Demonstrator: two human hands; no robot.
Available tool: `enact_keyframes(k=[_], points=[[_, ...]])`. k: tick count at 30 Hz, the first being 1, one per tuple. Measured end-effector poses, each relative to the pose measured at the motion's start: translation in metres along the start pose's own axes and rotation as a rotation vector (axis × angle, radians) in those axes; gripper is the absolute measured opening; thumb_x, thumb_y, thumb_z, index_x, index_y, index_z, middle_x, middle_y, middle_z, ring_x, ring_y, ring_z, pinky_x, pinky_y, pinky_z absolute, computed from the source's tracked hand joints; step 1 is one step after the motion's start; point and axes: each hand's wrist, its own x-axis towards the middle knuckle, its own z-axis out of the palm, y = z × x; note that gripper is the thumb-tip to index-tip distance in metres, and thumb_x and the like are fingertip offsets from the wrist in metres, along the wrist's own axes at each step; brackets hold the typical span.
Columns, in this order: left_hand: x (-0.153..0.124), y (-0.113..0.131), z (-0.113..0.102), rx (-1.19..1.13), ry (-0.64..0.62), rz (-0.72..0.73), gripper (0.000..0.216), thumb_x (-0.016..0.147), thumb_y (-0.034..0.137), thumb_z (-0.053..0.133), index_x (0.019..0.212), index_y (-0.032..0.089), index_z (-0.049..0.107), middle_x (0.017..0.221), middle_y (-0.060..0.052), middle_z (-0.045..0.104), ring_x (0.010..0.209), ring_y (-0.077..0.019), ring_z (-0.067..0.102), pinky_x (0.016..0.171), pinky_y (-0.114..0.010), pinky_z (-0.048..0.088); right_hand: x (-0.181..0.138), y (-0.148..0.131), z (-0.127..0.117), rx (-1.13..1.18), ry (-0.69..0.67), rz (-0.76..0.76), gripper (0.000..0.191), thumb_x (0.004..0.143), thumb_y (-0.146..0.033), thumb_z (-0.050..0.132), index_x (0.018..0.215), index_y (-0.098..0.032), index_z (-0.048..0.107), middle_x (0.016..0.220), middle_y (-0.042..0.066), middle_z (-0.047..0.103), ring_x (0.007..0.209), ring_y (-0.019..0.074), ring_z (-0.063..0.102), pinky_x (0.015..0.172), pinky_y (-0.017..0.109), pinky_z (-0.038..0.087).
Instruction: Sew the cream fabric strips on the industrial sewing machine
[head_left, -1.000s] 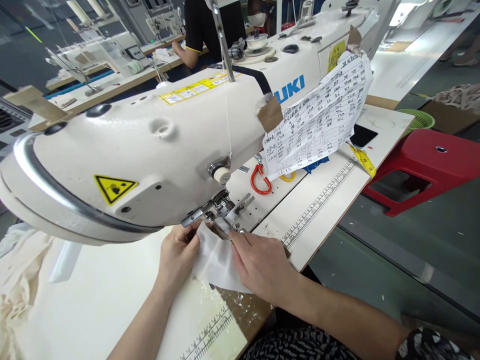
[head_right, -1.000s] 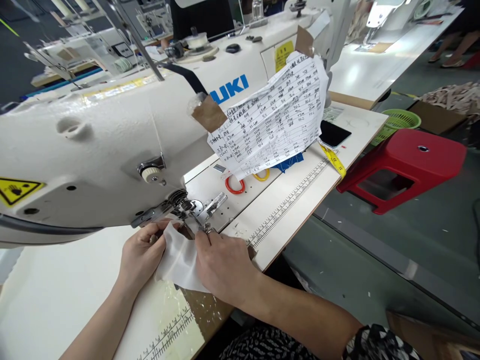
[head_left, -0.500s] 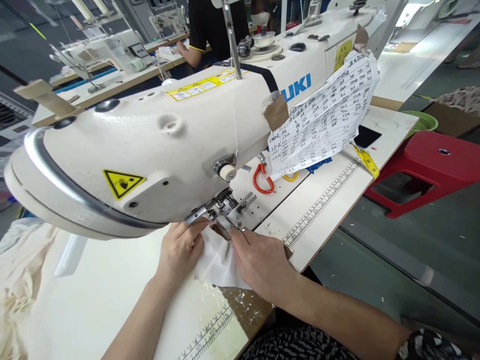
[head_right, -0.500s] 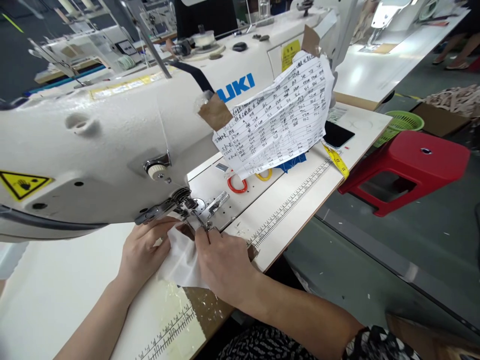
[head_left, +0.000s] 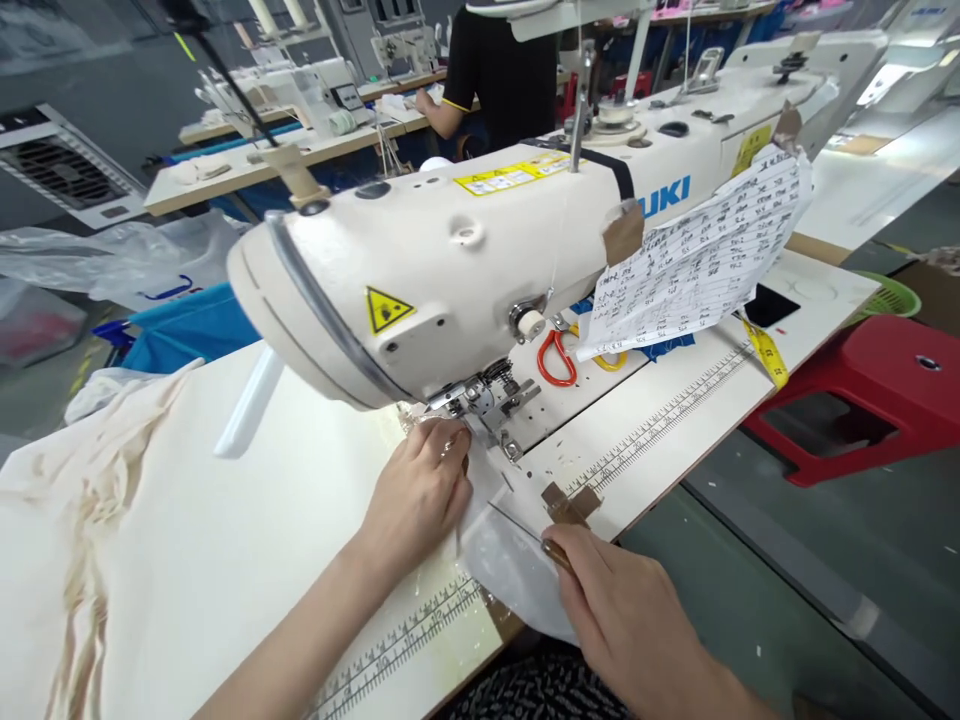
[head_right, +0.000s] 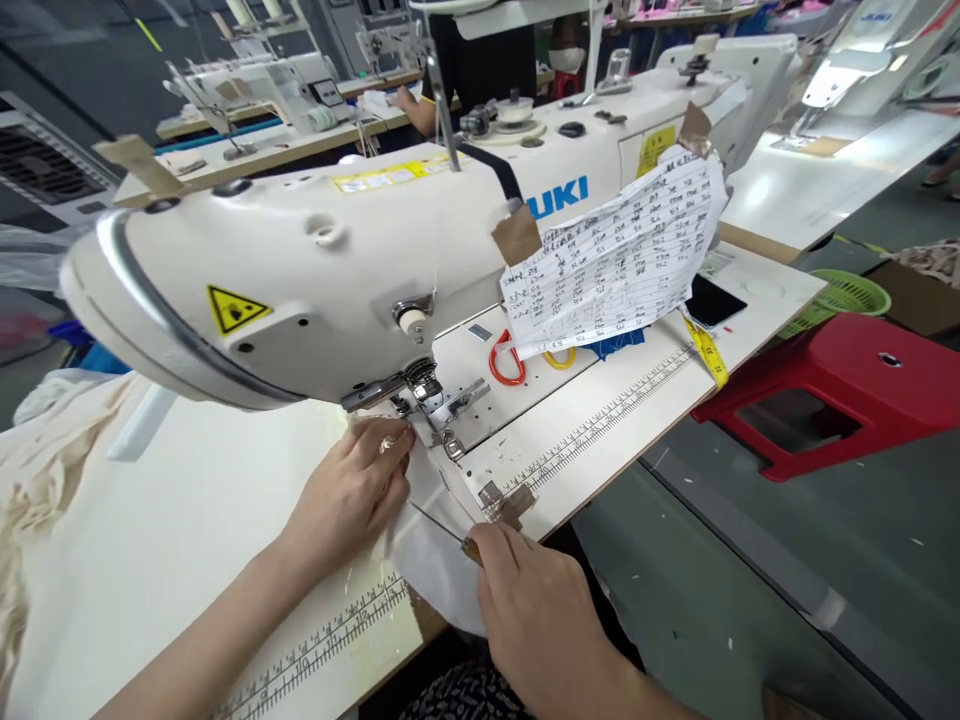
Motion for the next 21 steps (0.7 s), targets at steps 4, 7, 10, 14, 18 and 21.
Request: enact_keyframes(k=[4,7,10,14,18,21], points=[[-0.005,0.015,0.007,0.045,0.03,-0.069,0.037,0.095,0.016,0.04,0.121,0.001,0.06,0.119,-0.02,0.062,0.115,-0.0312,0.054,0.093,-0.046,0.056,0.004,0.004,-0.003,-0.06,-0.016,-0.036,0.034,0.094,-0.006,0.035,0.12,-0.016,0.053,0.088,0.006,0.073,0.068,0.0199,0.072,0.052,0.029,0.051],[-0.013,0.017,0.008,0.026,0.012,-0.062,0.042,0.098,0.02,0.036,0.131,0.001,0.055,0.13,-0.02,0.06,0.125,-0.0307,0.051,0.101,-0.048,0.052,0.005,0.005,-0.003,-0.095,-0.006,-0.077,0.034,0.096,-0.007,0.035,0.124,-0.014,0.053,0.091,0.008,0.073,0.07,0.021,0.072,0.053,0.029,0.053],[-0.019,0.016,0.008,0.003,0.014,-0.055,0.044,0.099,0.021,0.035,0.133,0.003,0.054,0.134,-0.018,0.059,0.129,-0.0295,0.05,0.104,-0.048,0.049,0.004,0.006,-0.004,-0.113,-0.025,-0.104,0.033,0.097,-0.008,0.034,0.123,-0.013,0.054,0.094,0.01,0.073,0.074,0.0223,0.073,0.055,0.03,0.055],[-0.019,0.016,0.012,0.022,0.045,-0.066,0.044,0.098,0.023,0.035,0.133,0.003,0.055,0.135,-0.018,0.059,0.128,-0.0303,0.052,0.104,-0.047,0.049,0.006,0.005,-0.005,-0.127,-0.06,-0.091,0.034,0.095,-0.006,0.036,0.122,-0.013,0.056,0.094,0.01,0.073,0.073,0.0222,0.072,0.057,0.031,0.056],[-0.018,0.018,0.014,0.065,0.036,-0.093,0.047,0.098,0.025,0.033,0.135,0.003,0.053,0.136,-0.019,0.058,0.128,-0.0327,0.051,0.102,-0.048,0.049,0.013,0.004,-0.005,-0.143,-0.085,-0.063,0.033,0.093,-0.004,0.038,0.118,-0.013,0.059,0.091,0.009,0.073,0.07,0.0225,0.072,0.054,0.031,0.055],[-0.017,0.019,0.012,0.061,0.013,-0.1,0.047,0.098,0.026,0.032,0.136,0.005,0.052,0.136,-0.019,0.058,0.129,-0.0322,0.05,0.103,-0.048,0.048,0.017,0.004,-0.006,-0.166,-0.084,-0.067,0.032,0.094,-0.005,0.039,0.117,-0.013,0.059,0.089,0.008,0.073,0.068,0.0224,0.072,0.052,0.031,0.053]])
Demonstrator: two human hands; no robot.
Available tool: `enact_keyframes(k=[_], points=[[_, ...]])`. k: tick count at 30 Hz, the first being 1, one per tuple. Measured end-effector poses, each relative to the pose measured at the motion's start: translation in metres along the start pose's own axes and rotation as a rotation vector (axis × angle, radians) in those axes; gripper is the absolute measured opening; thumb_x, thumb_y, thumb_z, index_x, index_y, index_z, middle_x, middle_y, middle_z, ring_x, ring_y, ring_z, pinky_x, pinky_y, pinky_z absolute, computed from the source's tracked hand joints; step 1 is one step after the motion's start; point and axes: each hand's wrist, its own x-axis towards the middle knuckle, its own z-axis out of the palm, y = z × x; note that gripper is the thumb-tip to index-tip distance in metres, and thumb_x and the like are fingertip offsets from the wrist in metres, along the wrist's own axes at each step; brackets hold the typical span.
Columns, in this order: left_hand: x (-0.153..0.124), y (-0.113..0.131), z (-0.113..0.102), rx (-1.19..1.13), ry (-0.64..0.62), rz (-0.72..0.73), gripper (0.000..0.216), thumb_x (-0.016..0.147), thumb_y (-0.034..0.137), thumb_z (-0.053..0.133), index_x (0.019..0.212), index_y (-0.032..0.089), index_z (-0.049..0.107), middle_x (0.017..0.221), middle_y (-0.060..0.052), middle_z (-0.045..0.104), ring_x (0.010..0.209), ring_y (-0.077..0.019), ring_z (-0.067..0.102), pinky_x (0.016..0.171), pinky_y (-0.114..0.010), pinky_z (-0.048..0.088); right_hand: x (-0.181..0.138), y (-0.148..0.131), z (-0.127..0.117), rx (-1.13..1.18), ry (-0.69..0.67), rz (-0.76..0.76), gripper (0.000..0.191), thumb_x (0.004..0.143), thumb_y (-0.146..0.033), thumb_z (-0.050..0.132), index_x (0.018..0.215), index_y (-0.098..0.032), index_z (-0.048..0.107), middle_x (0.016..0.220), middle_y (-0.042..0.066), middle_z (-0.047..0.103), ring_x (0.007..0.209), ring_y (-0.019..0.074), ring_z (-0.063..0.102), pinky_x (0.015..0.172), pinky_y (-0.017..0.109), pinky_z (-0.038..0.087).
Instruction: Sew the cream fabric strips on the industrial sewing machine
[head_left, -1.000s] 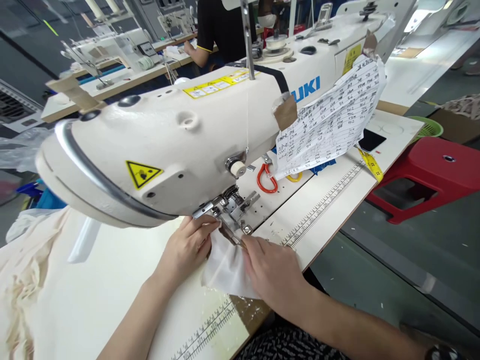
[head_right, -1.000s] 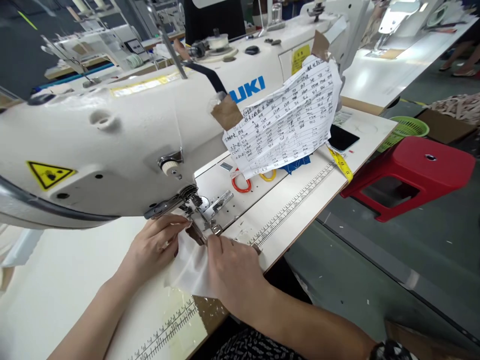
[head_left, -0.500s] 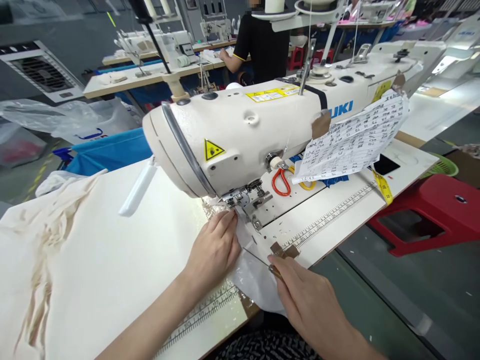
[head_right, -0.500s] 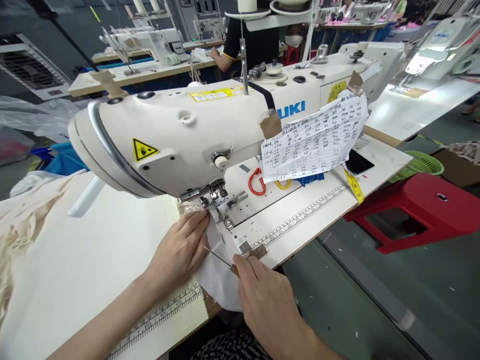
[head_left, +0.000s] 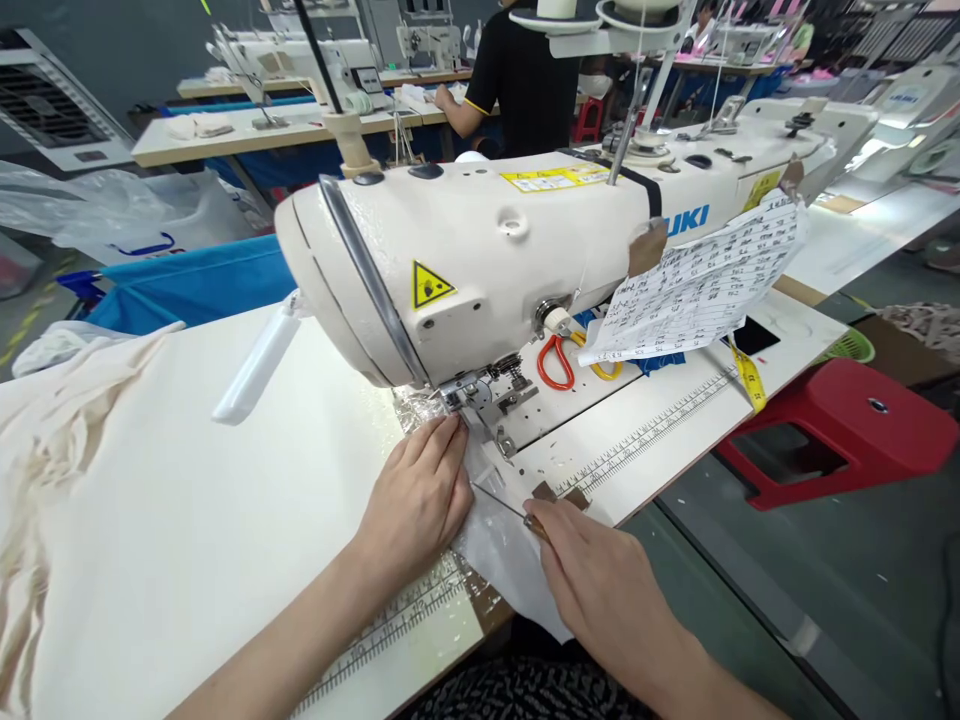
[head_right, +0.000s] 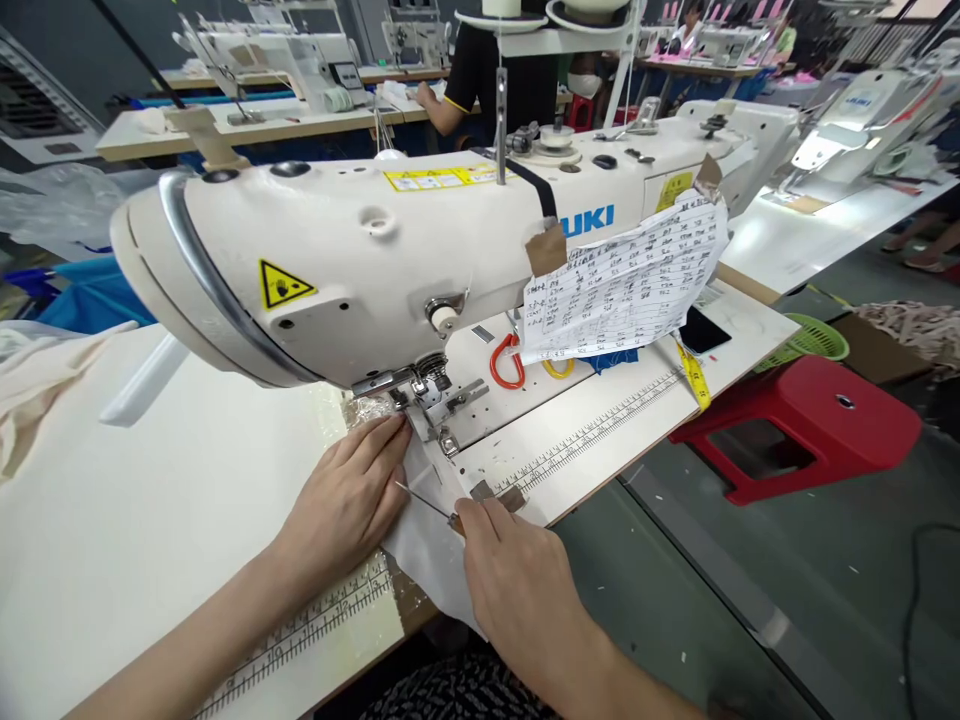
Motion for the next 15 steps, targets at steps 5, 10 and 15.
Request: enact_keyframes(k=[5,10,15], points=[[-0.002,0.004,0.001,-0.013,-0.015,-0.024,0.05,0.097,0.027,0.032,0.142,0.006,0.044,0.141,-0.02,0.053,0.134,-0.0338,0.046,0.106,-0.05,0.045,0.006,0.001,0.0,-0.044,-0.009,-0.003,0.032,0.094,-0.005,0.038,0.117,-0.014,0.059,0.089,0.007,0.072,0.066,0.0215,0.071,0.049,0.031,0.05],[-0.004,0.01,0.003,0.014,-0.004,-0.026,0.049,0.098,0.025,0.032,0.142,0.004,0.041,0.144,-0.022,0.05,0.138,-0.0338,0.043,0.111,-0.05,0.041,0.012,-0.001,0.002,-0.075,-0.049,-0.002,0.034,0.09,-0.002,0.042,0.118,-0.014,0.058,0.09,0.007,0.072,0.069,0.0207,0.069,0.051,0.029,0.05],[-0.005,0.013,-0.001,0.034,-0.01,-0.003,0.048,0.097,0.026,0.034,0.141,0.007,0.042,0.145,-0.019,0.051,0.137,-0.0315,0.044,0.112,-0.048,0.039,0.017,-0.004,0.001,-0.083,-0.059,-0.008,0.034,0.09,-0.004,0.047,0.121,-0.014,0.057,0.089,0.006,0.071,0.069,0.0212,0.069,0.053,0.031,0.05]])
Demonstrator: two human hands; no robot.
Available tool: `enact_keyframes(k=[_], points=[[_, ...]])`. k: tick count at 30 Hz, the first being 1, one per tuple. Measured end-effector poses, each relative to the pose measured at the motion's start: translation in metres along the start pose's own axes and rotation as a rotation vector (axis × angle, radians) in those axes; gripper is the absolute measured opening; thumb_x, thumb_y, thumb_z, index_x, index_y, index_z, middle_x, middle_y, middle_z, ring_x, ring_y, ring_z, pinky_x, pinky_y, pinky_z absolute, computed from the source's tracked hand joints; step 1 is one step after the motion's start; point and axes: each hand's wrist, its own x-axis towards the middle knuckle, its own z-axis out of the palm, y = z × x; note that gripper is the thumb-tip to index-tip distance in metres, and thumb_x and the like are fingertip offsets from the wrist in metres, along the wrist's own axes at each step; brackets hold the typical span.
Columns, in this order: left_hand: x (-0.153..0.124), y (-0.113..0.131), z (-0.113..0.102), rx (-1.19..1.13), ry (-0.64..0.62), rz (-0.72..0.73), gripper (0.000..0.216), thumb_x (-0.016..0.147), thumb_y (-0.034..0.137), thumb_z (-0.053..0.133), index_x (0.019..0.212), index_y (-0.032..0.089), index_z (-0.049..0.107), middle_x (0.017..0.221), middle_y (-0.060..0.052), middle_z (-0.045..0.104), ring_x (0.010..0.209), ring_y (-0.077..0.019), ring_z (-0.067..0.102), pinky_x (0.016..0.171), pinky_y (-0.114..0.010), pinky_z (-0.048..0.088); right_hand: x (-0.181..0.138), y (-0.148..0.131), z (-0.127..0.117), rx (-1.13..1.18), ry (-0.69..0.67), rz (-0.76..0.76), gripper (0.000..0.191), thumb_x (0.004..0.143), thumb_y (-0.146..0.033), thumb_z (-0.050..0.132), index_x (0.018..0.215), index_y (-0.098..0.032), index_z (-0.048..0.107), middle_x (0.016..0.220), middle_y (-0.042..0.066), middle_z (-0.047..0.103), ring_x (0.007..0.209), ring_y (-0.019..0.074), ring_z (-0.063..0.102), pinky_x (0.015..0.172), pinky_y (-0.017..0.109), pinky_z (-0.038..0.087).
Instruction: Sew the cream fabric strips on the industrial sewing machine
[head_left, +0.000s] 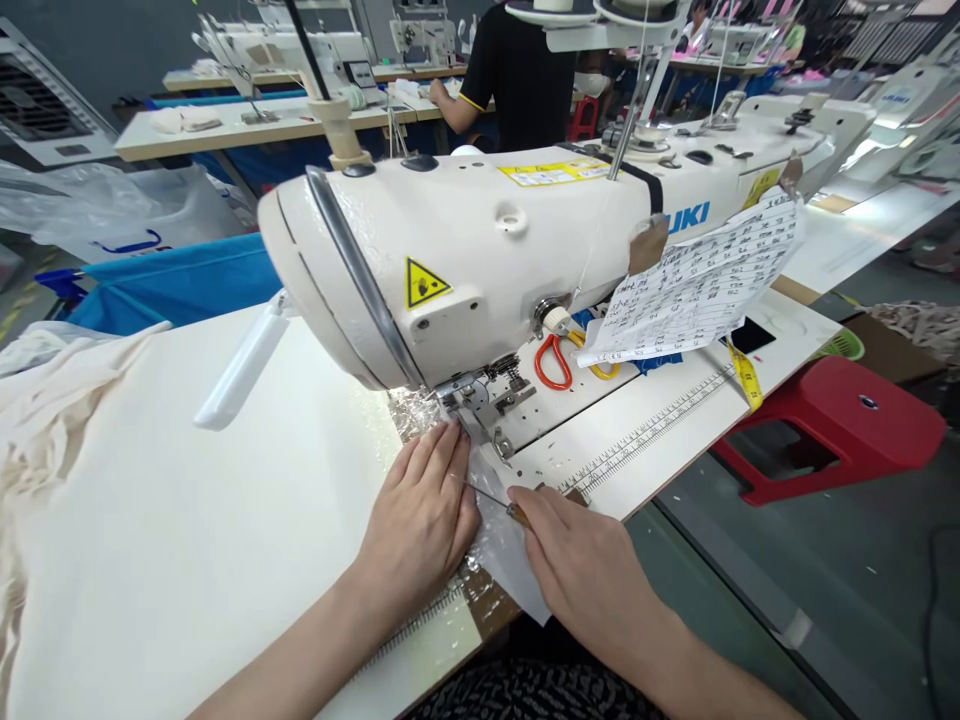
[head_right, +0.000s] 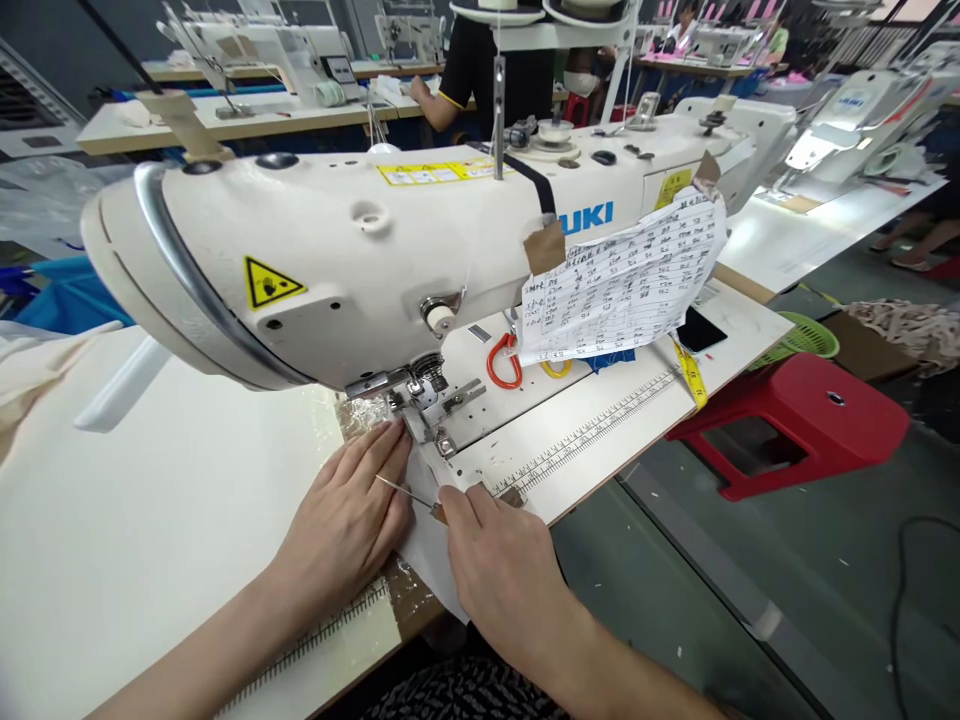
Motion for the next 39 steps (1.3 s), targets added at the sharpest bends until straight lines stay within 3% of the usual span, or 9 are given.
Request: enact_keyframes(k=[13,20,25,28,34,39], points=[[-0.001,0.001,-0.005,0.017,0.046,0.038,0.046,0.096,0.025,0.033,0.133,0.007,0.053,0.136,-0.018,0.059,0.128,-0.0312,0.054,0.109,-0.049,0.04,0.008,-0.004,0.001,-0.01,0.003,-0.026,0.033,0.086,-0.003,0.053,0.117,-0.015,0.058,0.083,0.004,0.07,0.066,0.0202,0.068,0.052,0.029,0.048],[0.001,-0.007,-0.001,0.002,0.058,0.034,0.044,0.096,0.022,0.035,0.134,0.006,0.051,0.138,-0.018,0.057,0.13,-0.0313,0.05,0.112,-0.051,0.037,0.021,-0.009,0.002,0.018,-0.125,0.023,0.035,0.092,-0.005,0.05,0.125,-0.014,0.057,0.098,0.009,0.073,0.078,0.0242,0.072,0.06,0.032,0.055],[0.005,-0.013,-0.001,-0.016,0.045,-0.024,0.042,0.096,0.023,0.038,0.132,0.009,0.053,0.127,-0.018,0.059,0.122,-0.0333,0.051,0.102,-0.052,0.046,0.031,-0.012,0.004,0.041,-0.152,0.084,0.036,0.091,-0.004,0.049,0.124,-0.014,0.059,0.104,0.011,0.074,0.082,0.0262,0.074,0.062,0.033,0.057],[0.008,-0.019,-0.002,0.006,0.055,-0.019,0.039,0.095,0.021,0.04,0.129,0.007,0.055,0.121,-0.019,0.06,0.118,-0.0336,0.052,0.098,-0.051,0.049,0.032,-0.014,0.006,0.1,-0.134,0.106,0.035,0.093,-0.005,0.047,0.125,-0.012,0.059,0.105,0.013,0.075,0.084,0.0275,0.074,0.065,0.036,0.058],[0.01,-0.027,-0.007,0.138,0.068,0.009,0.038,0.093,0.005,0.038,0.123,0.006,0.061,0.129,-0.017,0.062,0.126,-0.0327,0.05,0.105,-0.048,0.044,0.02,-0.016,0.008,0.437,-0.043,0.11,0.032,0.096,-0.011,0.039,0.12,-0.007,0.06,0.101,0.014,0.075,0.082,0.0282,0.073,0.068,0.041,0.059],[0.006,-0.01,-0.009,0.012,0.047,0.033,0.036,0.097,0.019,0.041,0.121,0.003,0.063,0.13,-0.018,0.063,0.129,-0.0326,0.05,0.105,-0.046,0.045,0.012,-0.015,0.009,0.42,0.011,0.103,0.035,0.094,-0.009,0.037,0.119,-0.006,0.061,0.098,0.015,0.075,0.08,0.0302,0.074,0.065,0.042,0.059]])
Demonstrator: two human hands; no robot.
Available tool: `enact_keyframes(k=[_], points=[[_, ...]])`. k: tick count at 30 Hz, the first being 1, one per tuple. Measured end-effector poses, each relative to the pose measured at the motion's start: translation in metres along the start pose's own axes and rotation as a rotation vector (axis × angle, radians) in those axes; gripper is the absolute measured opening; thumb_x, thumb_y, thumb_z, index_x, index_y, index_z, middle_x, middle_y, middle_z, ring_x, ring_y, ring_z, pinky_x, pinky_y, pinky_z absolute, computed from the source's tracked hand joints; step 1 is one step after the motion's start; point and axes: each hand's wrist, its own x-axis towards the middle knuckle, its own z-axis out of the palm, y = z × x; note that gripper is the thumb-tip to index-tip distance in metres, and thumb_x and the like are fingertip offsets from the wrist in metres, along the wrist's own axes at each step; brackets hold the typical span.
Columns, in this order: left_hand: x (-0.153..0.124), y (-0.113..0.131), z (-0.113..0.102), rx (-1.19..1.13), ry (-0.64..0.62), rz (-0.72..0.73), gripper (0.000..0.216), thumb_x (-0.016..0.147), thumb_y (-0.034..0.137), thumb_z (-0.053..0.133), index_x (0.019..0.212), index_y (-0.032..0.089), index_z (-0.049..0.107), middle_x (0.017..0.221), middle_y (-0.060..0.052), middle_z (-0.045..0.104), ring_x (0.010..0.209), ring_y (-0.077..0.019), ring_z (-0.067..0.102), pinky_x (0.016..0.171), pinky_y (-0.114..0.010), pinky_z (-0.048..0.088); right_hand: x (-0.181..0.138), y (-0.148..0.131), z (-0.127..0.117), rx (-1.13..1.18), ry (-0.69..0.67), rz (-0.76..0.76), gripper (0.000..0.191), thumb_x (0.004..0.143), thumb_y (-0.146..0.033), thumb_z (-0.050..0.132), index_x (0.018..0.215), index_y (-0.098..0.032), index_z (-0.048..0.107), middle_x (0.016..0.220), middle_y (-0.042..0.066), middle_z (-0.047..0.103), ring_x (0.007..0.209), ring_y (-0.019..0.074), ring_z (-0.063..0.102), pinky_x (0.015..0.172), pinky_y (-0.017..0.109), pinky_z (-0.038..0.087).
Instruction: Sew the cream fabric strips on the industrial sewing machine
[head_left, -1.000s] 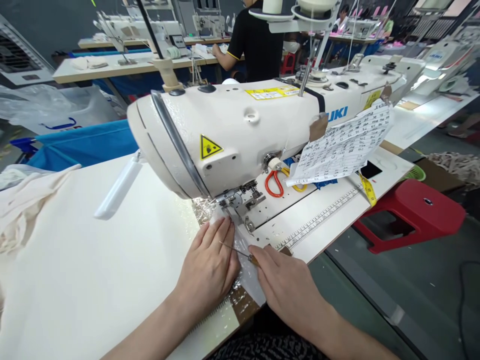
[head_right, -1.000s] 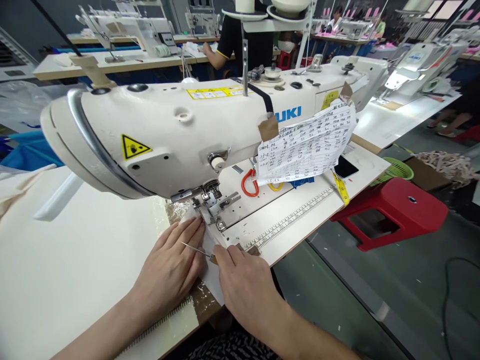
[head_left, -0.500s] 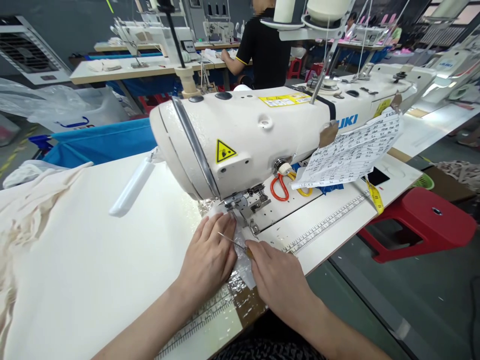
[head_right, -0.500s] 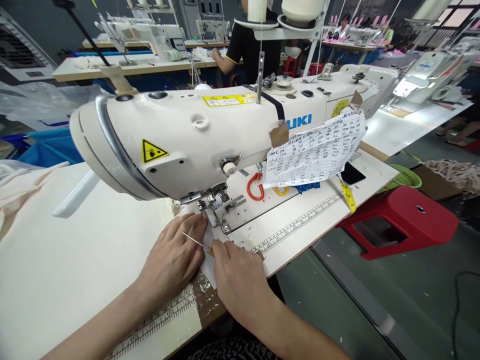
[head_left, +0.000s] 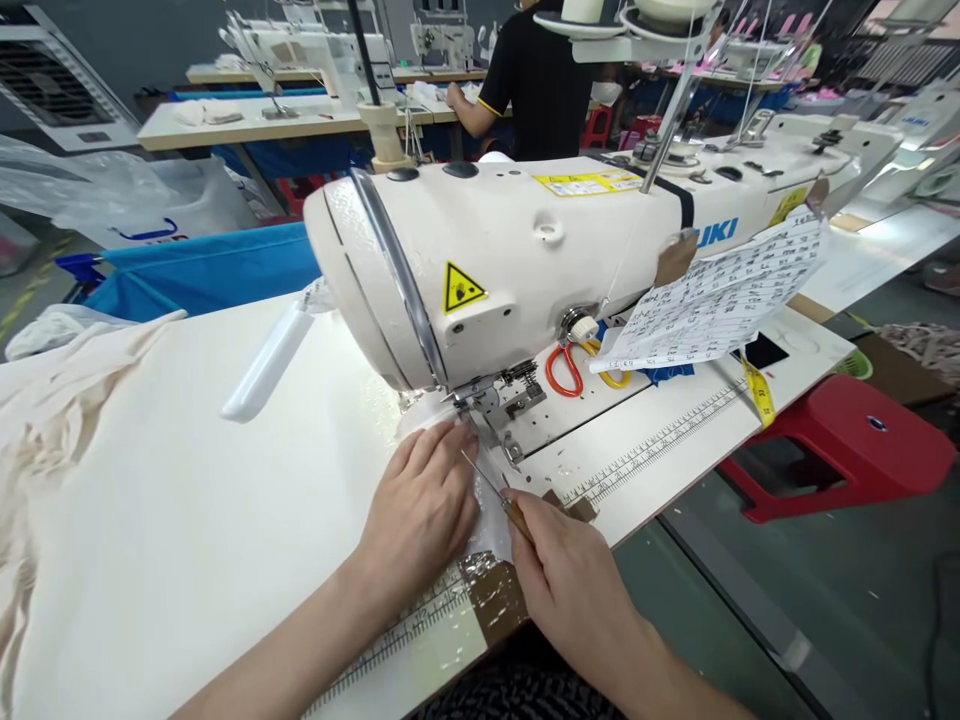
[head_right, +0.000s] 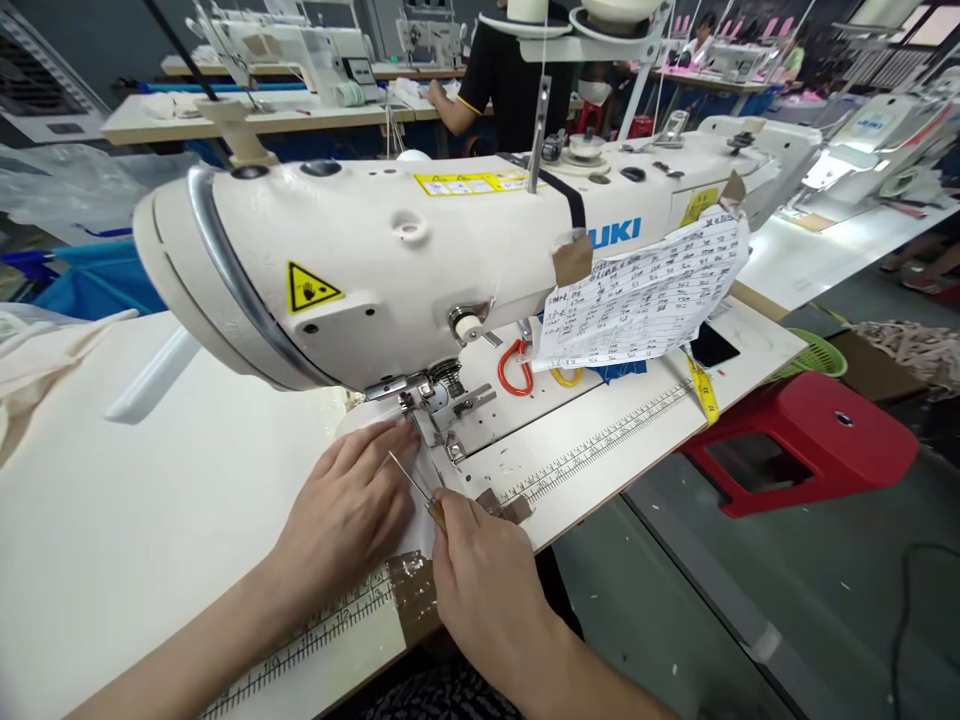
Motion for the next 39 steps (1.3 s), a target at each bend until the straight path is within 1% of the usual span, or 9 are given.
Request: enact_keyframes(k=[4,7,10,13,17,20,24,34,39], points=[[-0.003,0.011,0.003,-0.011,0.005,0.015,0.041,0.098,0.025,0.039,0.125,0.002,0.061,0.133,-0.019,0.061,0.129,-0.0333,0.051,0.105,-0.048,0.044,-0.006,0.003,-0.004,-0.023,-0.016,0.002,0.033,0.095,-0.011,0.038,0.118,-0.01,0.061,0.097,0.013,0.076,0.08,0.0298,0.074,0.062,0.04,0.057],[-0.003,0.012,0.004,0.017,0.011,0.005,0.043,0.098,0.027,0.039,0.125,0.001,0.06,0.134,-0.02,0.059,0.127,-0.0335,0.053,0.106,-0.048,0.044,-0.014,0.01,-0.009,-0.017,-0.034,0.014,0.032,0.097,-0.014,0.038,0.12,-0.013,0.06,0.098,0.01,0.075,0.078,0.0277,0.073,0.06,0.038,0.055],[-0.002,0.009,0.005,0.044,0.005,0.002,0.042,0.098,0.026,0.039,0.126,0.002,0.06,0.134,-0.02,0.059,0.126,-0.0331,0.053,0.107,-0.049,0.042,-0.022,0.019,-0.017,0.023,0.0,0.026,0.029,0.099,-0.016,0.039,0.12,-0.015,0.059,0.098,0.009,0.074,0.077,0.0247,0.072,0.062,0.035,0.053],[-0.002,0.008,0.005,0.07,0.0,0.012,0.042,0.096,0.021,0.037,0.126,0.003,0.059,0.133,-0.02,0.06,0.125,-0.0332,0.054,0.107,-0.05,0.041,-0.027,0.028,-0.025,0.07,0.044,0.04,0.023,0.1,-0.018,0.039,0.112,-0.018,0.059,0.094,0.006,0.072,0.079,0.0227,0.07,0.067,0.033,0.052],[-0.003,0.011,0.004,0.066,0.001,0.0,0.042,0.098,0.025,0.036,0.126,0.004,0.06,0.131,-0.017,0.062,0.125,-0.0318,0.055,0.108,-0.049,0.04,-0.029,0.032,-0.033,0.157,-0.001,0.1,0.018,0.103,-0.024,0.039,0.099,-0.023,0.056,0.08,0.0,0.064,0.067,0.0173,0.061,0.062,0.028,0.046],[-0.003,0.014,0.004,0.064,-0.01,-0.01,0.043,0.098,0.028,0.037,0.126,0.004,0.06,0.132,-0.017,0.062,0.125,-0.0314,0.054,0.108,-0.049,0.04,-0.029,0.033,-0.035,0.206,-0.011,0.114,0.018,0.105,-0.026,0.038,0.097,-0.024,0.054,0.075,-0.002,0.059,0.063,0.0153,0.055,0.06,0.027,0.043],[-0.005,0.014,0.004,0.065,-0.033,0.006,0.044,0.094,0.02,0.035,0.127,0.004,0.059,0.132,-0.018,0.062,0.125,-0.0321,0.054,0.108,-0.049,0.041,-0.029,0.033,-0.034,0.217,-0.016,0.13,0.019,0.105,-0.027,0.037,0.093,-0.024,0.051,0.072,-0.004,0.054,0.059,0.0144,0.05,0.057,0.026,0.039],[-0.007,0.014,0.005,0.066,-0.061,0.014,0.047,0.095,0.023,0.036,0.132,0.001,0.053,0.137,-0.021,0.057,0.128,-0.0338,0.052,0.107,-0.05,0.042,-0.029,0.034,-0.033,0.2,-0.009,0.12,0.018,0.104,-0.026,0.038,0.093,-0.023,0.052,0.076,-0.002,0.06,0.063,0.0157,0.055,0.061,0.027,0.043],[-0.007,0.015,0.005,0.042,-0.059,-0.009,0.046,0.095,0.025,0.037,0.132,0.004,0.054,0.137,-0.02,0.057,0.129,-0.0324,0.051,0.109,-0.049,0.04,-0.029,0.032,-0.036,0.202,0.009,0.09,0.018,0.104,-0.026,0.04,0.105,-0.024,0.057,0.081,-0.001,0.064,0.067,0.0163,0.061,0.063,0.027,0.046]])
